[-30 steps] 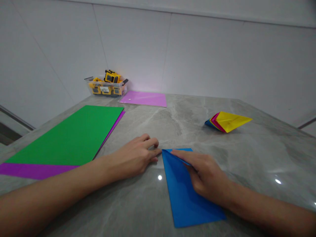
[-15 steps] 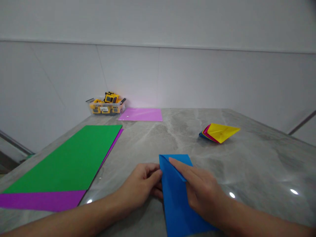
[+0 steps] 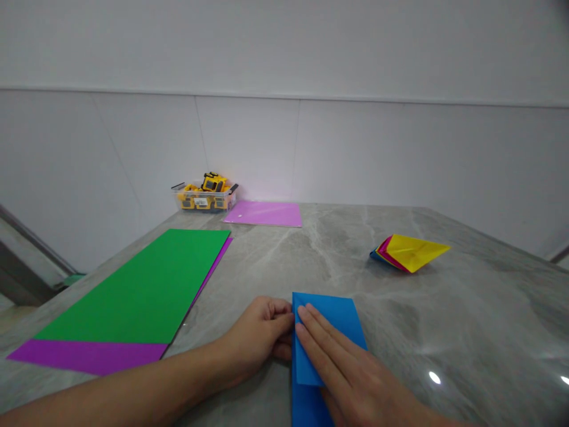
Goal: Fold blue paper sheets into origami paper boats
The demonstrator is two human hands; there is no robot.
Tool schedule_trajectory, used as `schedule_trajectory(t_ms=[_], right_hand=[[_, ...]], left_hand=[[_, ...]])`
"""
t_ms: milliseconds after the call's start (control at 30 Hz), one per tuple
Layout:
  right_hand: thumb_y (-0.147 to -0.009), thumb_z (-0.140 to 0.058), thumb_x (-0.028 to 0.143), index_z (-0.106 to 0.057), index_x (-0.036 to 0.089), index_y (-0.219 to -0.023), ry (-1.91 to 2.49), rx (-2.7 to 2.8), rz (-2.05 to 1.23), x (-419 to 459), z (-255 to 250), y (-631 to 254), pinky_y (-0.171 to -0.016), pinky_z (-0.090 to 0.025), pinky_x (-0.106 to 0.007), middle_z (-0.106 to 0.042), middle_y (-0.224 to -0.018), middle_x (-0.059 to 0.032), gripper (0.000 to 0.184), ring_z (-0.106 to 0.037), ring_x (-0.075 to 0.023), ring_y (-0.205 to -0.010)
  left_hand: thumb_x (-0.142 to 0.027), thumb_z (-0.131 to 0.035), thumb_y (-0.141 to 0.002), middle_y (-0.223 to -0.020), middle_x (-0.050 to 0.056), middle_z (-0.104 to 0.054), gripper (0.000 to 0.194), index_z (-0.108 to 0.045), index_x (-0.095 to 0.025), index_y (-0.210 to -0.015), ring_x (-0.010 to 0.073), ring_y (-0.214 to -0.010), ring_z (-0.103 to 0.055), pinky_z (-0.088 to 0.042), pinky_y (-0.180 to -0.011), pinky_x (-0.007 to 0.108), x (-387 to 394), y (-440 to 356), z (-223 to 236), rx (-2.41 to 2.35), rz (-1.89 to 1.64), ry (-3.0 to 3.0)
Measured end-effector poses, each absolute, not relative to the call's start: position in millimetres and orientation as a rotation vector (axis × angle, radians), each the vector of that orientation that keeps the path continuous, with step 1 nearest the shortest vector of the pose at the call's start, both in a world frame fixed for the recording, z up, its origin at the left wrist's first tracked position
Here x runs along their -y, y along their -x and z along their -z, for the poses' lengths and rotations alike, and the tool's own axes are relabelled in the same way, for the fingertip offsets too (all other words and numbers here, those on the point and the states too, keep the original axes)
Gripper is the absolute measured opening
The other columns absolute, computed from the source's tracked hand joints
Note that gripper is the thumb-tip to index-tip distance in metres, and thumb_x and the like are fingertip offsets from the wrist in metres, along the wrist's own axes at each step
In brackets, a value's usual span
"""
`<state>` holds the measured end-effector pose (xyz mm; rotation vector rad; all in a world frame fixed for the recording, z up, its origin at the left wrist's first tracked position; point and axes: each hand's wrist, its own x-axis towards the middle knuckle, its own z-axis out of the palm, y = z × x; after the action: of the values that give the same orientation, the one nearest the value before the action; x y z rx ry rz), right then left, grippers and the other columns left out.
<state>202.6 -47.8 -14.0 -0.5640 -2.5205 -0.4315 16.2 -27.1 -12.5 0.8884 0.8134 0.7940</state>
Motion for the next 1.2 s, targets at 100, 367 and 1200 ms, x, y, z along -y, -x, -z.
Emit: schedule_trajectory(t_ms=[100,367,1200], right_hand=[[-0.088,-0.039,0.005,-0.056,-0.002,-0.126,0.551,2.539,0.485,49,12,-201,-0.1,-0.049,-0.037,-0.053,-0.132,-0.0233,0.042,-0.044,-0.03,-0.13],[-0.089,-0.046,0.012,-0.059,0.0,-0.125,0.554,2.567,0.637,53,18,-192,-0.1,-0.05,-0.038,-0.055,-0.131,-0.0229,0.039,-0.048,-0.0321,-0.128],[-0.092,-0.041,0.012,-0.059,0.004,-0.125,0.473,2.605,0.69,59,9,-193,-0.101,-0.049,-0.036,-0.058,-0.131,-0.0184,0.038,-0.05,-0.0293,-0.126]], left_hand=[[-0.031,-0.075,-0.067,-0.055,-0.001,-0.056,0.029,-0.052,-0.013,-0.063,0.0112,-0.05,-0.058,-0.046,-0.056,0.024,27,-16,9,-0.828,-0.791,-0.848],[-0.045,-0.065,-0.075,-0.056,0.003,-0.059,0.037,-0.055,-0.012,-0.063,0.0106,-0.047,-0.056,-0.047,-0.048,0.022,25,-15,8,-0.892,-0.816,-0.768],[-0.037,-0.057,-0.081,-0.05,0.0,-0.054,0.034,-0.049,-0.014,-0.057,0.0086,-0.039,-0.05,-0.041,-0.041,0.02,24,-16,9,-0.984,-0.903,-0.723]])
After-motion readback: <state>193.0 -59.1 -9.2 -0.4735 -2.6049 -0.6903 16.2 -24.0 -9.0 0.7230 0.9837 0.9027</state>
